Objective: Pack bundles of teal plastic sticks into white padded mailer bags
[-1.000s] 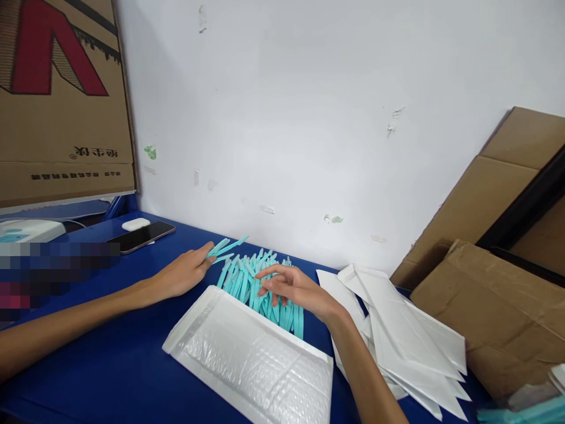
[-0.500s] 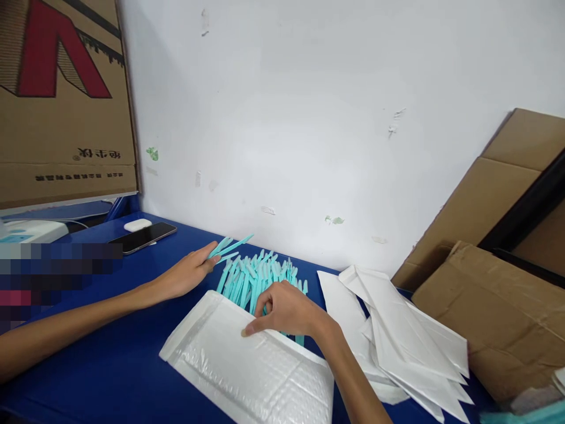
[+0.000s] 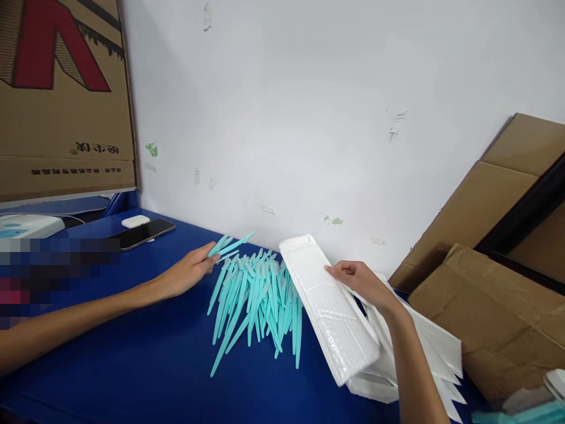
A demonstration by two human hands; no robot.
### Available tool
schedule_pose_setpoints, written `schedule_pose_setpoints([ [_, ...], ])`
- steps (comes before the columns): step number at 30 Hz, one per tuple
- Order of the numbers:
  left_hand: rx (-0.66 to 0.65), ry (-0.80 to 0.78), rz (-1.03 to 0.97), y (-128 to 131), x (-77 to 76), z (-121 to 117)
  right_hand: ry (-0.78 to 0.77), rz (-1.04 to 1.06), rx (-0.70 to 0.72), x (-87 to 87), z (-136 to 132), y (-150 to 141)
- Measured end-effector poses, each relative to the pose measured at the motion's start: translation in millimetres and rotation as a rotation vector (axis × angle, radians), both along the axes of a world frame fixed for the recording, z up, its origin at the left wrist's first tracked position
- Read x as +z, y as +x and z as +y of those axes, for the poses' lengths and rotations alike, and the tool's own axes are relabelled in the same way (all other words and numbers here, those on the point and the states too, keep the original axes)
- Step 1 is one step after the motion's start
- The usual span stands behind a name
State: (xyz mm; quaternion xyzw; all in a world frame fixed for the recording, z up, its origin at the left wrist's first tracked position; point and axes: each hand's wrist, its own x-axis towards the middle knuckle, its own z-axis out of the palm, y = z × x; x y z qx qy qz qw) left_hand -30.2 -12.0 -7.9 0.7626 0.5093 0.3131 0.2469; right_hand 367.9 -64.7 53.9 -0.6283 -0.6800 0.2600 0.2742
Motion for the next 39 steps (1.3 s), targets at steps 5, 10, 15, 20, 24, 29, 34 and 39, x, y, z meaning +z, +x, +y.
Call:
schedule_pose_setpoints([
  [5,-0.002,-0.001,0.099,1.6,0.5,1.3,0.046,-0.421,-0.273,-28.7,17.6,23.2],
  [10,0.040,0.042,0.315,0.0,-1.0,3.2,0.185,-0.527,-0.426,-27.8,23.2,1.3],
  [15,0.083,0.038,0.512,-2.1,-5.2,1.7,0.306,-0.615,-0.367,-16.3,17.6,-36.2],
  [20,0.100,0.067,0.646,-1.3,-3.7,-2.3,0.343,-0.684,-0.320,-15.0,12.8,-55.7],
  [24,0.100,0.065,0.696,-1.1,-1.8,-4.0,0.344,-0.692,-0.306,-18.9,14.2,-58.8],
  [29,0.106,0.084,0.543,-2.7,2.7,-2.8,0.410,-0.697,-0.294,-20.5,12.7,-69.1],
  [34,-0.075,0.032,0.017,2.5,9.9,-3.8,0.575,-0.609,-0.189,-21.2,2.2,-105.4],
  [39,-0.374,-0.256,-0.314,11.2,13.6,-13.1,0.620,-0.459,-0.024,-28.8,-9.9,-144.5],
])
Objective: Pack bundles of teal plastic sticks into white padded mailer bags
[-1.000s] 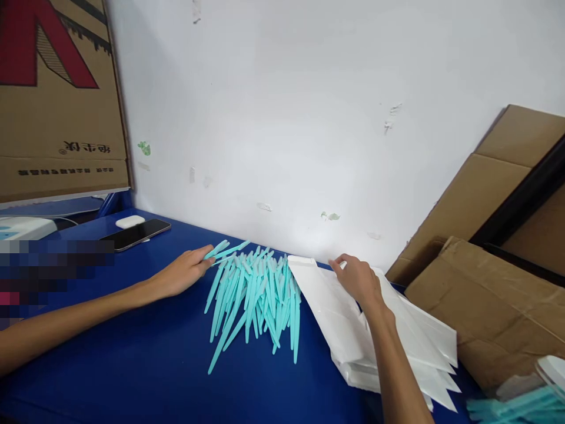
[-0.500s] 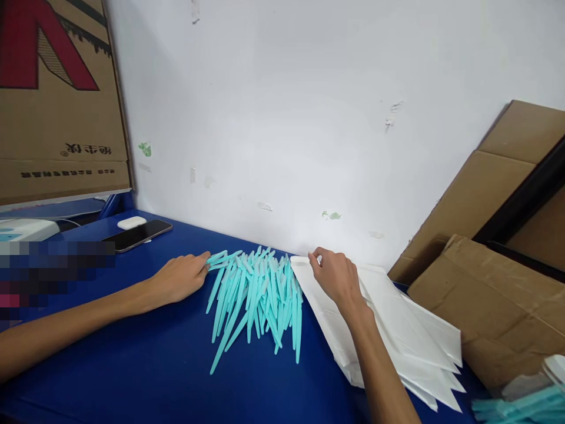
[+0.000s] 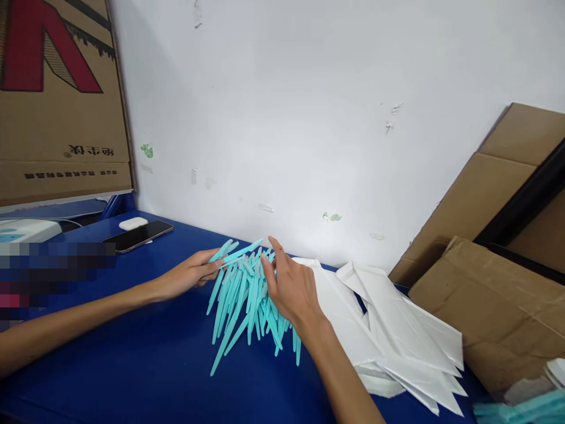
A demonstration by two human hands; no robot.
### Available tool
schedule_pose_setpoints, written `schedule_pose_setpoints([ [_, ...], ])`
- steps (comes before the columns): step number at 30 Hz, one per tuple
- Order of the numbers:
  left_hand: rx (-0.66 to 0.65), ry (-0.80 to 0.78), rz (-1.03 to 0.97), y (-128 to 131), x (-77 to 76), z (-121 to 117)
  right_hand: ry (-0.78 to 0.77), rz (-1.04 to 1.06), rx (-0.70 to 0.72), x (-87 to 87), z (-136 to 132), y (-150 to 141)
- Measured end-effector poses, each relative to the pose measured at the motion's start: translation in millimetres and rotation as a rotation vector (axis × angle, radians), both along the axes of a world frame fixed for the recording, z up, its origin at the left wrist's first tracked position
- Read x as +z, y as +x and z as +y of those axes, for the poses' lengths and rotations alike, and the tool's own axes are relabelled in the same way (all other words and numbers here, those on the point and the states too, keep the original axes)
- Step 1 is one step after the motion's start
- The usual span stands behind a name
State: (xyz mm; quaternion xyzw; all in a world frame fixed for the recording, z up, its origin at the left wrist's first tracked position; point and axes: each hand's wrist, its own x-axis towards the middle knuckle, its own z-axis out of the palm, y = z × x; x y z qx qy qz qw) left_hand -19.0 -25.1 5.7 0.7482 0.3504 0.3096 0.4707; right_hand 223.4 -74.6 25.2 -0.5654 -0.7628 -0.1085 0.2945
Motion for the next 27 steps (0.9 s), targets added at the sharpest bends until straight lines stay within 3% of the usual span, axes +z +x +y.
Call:
schedule_pose_setpoints([
  [3,-0.087,-0.118,-0.049,2.9,0.4,-8.0,-0.056,0.135,0.101,-5.8,-2.3,-12.0],
  [6,-0.116,-0.140,-0.036,3.8,1.3,-14.3,-0.133,0.383,0.164,-7.6,-1.8,-16.5],
  [9,-0.026,-0.002,0.036,2.2,4.7,-15.7,-0.145,0.647,0.161,-4.3,-0.9,-14.5],
  [12,0.172,0.227,0.188,-2.1,6.9,-9.9,-0.061,0.801,0.085,-0.3,0.7,-5.9],
  [15,0.337,0.353,0.456,-7.2,1.3,0.4,-0.002,0.875,0.032,0.4,4.2,4.6],
  [18,0.347,0.342,0.667,-10.0,-10.2,8.9,0.008,0.900,0.020,-1.7,7.7,10.1],
  [22,0.365,0.329,0.768,-9.7,-19.8,11.2,-0.001,0.878,0.033,-2.9,7.4,6.8],
  [27,0.368,0.298,0.821,-8.5,-15.6,7.3,-0.031,0.860,0.062,0.5,-0.3,-4.8],
])
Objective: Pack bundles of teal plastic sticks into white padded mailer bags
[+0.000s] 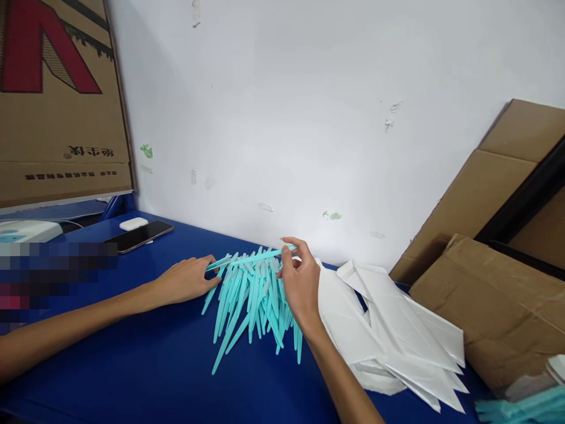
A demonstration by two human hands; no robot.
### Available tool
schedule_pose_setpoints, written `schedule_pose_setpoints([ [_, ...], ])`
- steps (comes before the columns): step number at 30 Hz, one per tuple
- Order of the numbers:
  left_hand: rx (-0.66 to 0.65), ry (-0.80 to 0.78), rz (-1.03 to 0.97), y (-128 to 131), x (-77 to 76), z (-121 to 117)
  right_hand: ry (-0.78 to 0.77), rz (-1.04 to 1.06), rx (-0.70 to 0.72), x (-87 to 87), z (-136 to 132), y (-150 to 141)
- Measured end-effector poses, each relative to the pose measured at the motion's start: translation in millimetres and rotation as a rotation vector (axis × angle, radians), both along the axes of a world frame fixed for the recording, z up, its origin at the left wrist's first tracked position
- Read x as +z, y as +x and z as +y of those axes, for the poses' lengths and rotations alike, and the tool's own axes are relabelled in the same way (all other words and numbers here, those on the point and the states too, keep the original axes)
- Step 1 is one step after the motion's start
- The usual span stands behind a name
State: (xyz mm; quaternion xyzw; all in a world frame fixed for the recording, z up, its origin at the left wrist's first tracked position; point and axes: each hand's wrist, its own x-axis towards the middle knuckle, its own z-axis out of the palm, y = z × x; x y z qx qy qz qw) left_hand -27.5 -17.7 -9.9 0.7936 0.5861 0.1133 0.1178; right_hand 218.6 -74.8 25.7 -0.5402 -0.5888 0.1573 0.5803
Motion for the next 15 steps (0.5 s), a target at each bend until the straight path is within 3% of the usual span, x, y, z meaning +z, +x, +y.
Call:
schedule_pose_setpoints([
  [8,0.014,0.106,0.184,-8.2,4.6,1.0,-0.023,-0.079,0.067,2.3,-8.5,-11.4],
  [12,0.020,0.083,0.135,-11.3,2.0,4.1,-0.019,-0.133,0.083,0.0,-7.7,-11.5],
  [15,0.012,0.089,-0.011,-10.3,3.4,6.0,-0.006,-0.132,0.116,-2.0,-6.3,-12.2],
])
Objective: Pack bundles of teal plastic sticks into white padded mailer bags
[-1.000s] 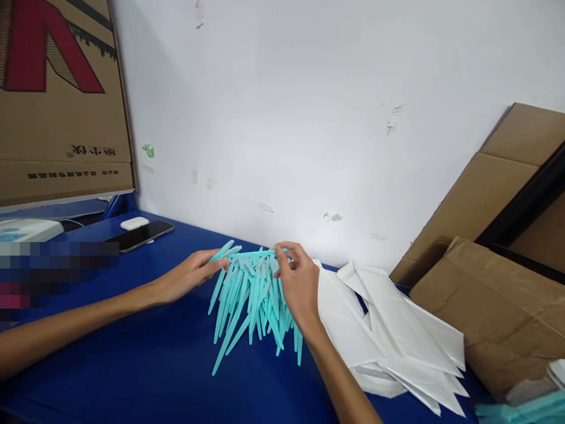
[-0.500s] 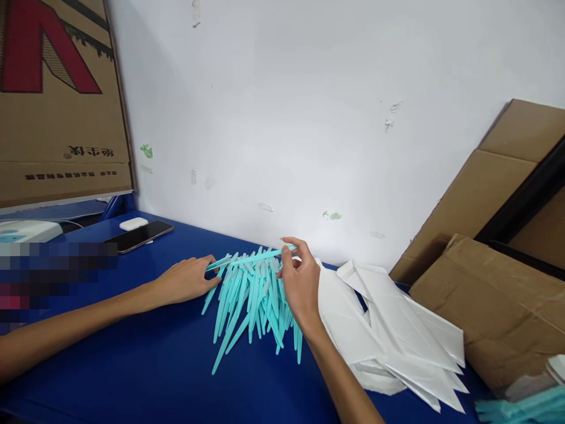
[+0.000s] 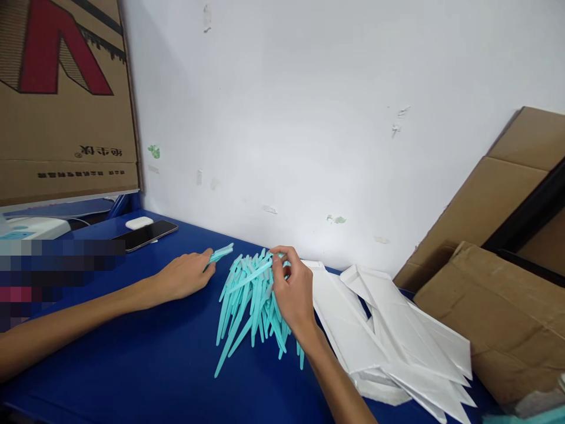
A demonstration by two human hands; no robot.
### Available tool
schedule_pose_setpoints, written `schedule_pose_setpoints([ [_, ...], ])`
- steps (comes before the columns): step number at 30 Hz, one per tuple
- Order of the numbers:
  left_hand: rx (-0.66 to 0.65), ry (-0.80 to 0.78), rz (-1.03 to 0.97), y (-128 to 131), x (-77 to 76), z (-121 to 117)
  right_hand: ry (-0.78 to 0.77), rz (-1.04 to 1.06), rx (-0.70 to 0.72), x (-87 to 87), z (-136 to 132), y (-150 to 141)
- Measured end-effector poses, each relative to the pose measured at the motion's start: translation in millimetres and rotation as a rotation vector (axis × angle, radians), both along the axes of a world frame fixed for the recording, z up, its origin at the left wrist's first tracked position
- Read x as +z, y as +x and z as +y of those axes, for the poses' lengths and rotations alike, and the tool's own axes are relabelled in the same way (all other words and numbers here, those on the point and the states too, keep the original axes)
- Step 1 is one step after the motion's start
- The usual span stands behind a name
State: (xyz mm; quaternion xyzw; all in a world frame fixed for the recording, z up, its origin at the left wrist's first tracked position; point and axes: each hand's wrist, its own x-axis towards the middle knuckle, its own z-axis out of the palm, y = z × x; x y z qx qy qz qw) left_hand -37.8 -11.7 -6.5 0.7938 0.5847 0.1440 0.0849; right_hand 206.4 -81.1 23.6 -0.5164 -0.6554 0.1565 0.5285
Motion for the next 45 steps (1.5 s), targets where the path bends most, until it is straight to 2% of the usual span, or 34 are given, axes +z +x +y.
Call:
schedule_pose_setpoints([
  [7,-0.327,-0.243,-0.754,14.0,10.0,-9.7,-0.100,0.133,0.180,-5.7,0.9,-10.8],
  [11,-0.390,-0.455,-0.910,22.4,17.3,-27.2,-0.150,0.191,0.233,-10.4,0.2,-17.4],
  [13,-0.424,-0.462,-0.883,24.9,21.0,-34.6,-0.174,0.219,0.255,-11.9,0.1,-19.1],
  [17,-0.510,-0.298,-0.775,26.6,23.8,-38.6,-0.190,0.249,0.261,-13.2,-0.5,-20.1],
  [25,-0.568,-0.314,-0.686,25.8,15.5,-32.0,-0.215,0.231,0.241,-14.0,-4.6,-23.5],
  [30,-0.368,-0.317,-0.769,20.8,10.9,-21.4,-0.135,0.161,0.160,-9.9,-8.4,-22.1],
  [32,-0.347,-0.337,-0.749,16.9,6.5,-12.8,-0.122,0.140,0.139,-8.8,-8.4,-20.6],
  [33,-0.333,-0.316,-0.716,14.9,4.1,-8.8,-0.119,0.133,0.135,-8.6,-8.1,-19.9],
  [36,-0.255,-0.081,-0.494,11.1,-1.6,-1.9,-0.122,0.123,0.145,-8.9,-7.3,-19.1],
  [38,-0.186,0.017,-0.338,11.4,-3.9,-2.5,-0.127,0.116,0.164,-9.6,-7.5,-19.5],
  [41,-0.109,-0.011,-0.179,15.5,-6.7,-7.7,-0.129,0.098,0.200,-10.4,-8.5,-20.7],
  [45,-0.072,-0.004,-0.060,20.9,-9.9,-13.0,-0.123,0.061,0.221,-11.0,-9.5,-22.1],
])
